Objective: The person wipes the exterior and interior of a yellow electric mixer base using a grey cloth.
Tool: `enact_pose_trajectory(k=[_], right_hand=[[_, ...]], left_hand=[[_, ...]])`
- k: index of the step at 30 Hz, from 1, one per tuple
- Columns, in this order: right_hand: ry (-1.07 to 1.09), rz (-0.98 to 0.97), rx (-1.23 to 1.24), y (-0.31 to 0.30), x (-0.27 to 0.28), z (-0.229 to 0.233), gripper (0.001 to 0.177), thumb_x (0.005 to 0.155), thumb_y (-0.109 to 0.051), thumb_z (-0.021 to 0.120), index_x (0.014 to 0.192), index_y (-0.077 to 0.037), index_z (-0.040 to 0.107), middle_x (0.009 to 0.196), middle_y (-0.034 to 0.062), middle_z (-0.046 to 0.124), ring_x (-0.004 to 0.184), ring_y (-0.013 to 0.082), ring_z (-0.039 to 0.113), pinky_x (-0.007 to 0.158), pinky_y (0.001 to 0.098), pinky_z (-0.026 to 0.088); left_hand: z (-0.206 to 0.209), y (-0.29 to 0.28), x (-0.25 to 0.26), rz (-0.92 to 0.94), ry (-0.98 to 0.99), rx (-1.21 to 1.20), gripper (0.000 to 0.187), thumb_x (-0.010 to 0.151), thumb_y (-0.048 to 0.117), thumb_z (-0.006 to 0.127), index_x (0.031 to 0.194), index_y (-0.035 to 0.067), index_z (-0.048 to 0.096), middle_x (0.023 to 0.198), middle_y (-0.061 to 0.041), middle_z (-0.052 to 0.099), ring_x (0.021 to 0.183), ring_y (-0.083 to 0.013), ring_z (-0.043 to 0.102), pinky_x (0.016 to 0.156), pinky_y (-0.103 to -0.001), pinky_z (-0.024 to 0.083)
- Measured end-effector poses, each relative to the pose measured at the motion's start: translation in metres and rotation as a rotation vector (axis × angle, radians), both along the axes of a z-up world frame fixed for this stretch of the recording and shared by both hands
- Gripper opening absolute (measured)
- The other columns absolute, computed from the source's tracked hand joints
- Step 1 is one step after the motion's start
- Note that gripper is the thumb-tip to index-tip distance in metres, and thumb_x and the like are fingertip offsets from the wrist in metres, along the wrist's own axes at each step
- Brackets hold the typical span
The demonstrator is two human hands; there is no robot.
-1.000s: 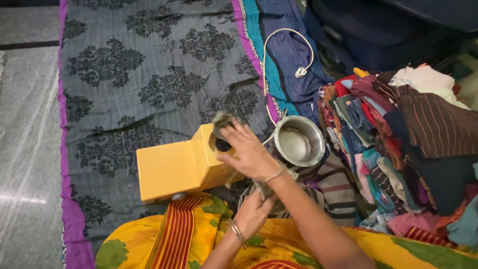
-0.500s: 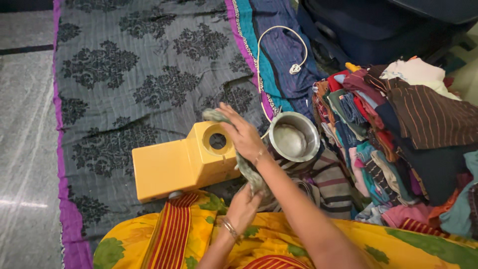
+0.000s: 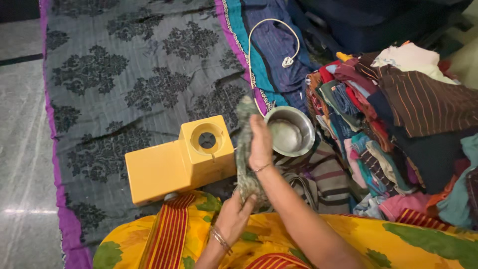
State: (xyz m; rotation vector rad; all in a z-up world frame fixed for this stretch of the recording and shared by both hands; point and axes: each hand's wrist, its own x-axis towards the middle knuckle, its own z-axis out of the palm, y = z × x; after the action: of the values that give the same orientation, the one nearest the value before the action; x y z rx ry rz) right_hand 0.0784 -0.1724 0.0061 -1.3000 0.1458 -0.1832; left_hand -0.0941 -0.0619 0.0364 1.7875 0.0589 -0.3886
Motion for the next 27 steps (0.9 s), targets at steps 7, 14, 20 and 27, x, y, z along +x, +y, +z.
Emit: enact_pose_trajectory(k=[7, 14, 20, 27], right_hand=[[-0.327, 0.284, -0.527, 0.013, -0.034, -0.065, 0.057, 0.114, -0.030, 0.030, 0.159, 0.005, 0.035, 0.167, 0.0150, 0.034, 0.156, 0.0228, 0.033, 0.129, 0.0334, 0.023], [0.060, 0.186, -0.176, 0.016, -0.093, -0.089, 0.052, 0.108, -0.029, 0.045, 0.148, 0.004, 0.049, 0.147, 0.0130, 0.058, 0.136, 0.0197, 0.050, 0.115, 0.0290, 0.034], [-0.079, 0.139, -0.135, 0.026, -0.070, -0.009, 0.048, 0.108, -0.029, 0.047, 0.138, 0.007, 0.059, 0.136, 0.0104, 0.066, 0.126, 0.0183, 0.058, 0.111, 0.0298, 0.040], [-0.011, 0.340, -0.200, 0.018, 0.005, -0.025, 0.060, 0.107, -0.040, 0.047, 0.146, 0.005, 0.051, 0.152, 0.0145, 0.054, 0.140, 0.0194, 0.048, 0.116, 0.0289, 0.033]], left_hand=[[-0.041, -0.001, -0.008, -0.023, 0.022, 0.161, 0.036, 0.093, 0.028, 0.060, 0.120, 0.004, 0.059, 0.096, -0.026, 0.073, 0.092, -0.0436, 0.070, 0.078, -0.049, 0.053], [-0.089, -0.010, -0.050, -0.186, 0.141, 0.346, 0.035, 0.094, 0.031, 0.062, 0.118, 0.006, 0.059, 0.096, -0.027, 0.071, 0.093, -0.0464, 0.067, 0.080, -0.053, 0.051], [-0.018, 0.008, -0.041, -0.061, 0.080, 0.185, 0.034, 0.096, 0.030, 0.058, 0.120, 0.006, 0.059, 0.091, -0.025, 0.073, 0.089, -0.0445, 0.069, 0.074, -0.050, 0.053], [0.013, -0.010, -0.020, -0.014, 0.041, 0.143, 0.032, 0.096, 0.030, 0.059, 0.116, 0.004, 0.057, 0.084, -0.026, 0.070, 0.081, -0.0447, 0.068, 0.071, -0.050, 0.052]])
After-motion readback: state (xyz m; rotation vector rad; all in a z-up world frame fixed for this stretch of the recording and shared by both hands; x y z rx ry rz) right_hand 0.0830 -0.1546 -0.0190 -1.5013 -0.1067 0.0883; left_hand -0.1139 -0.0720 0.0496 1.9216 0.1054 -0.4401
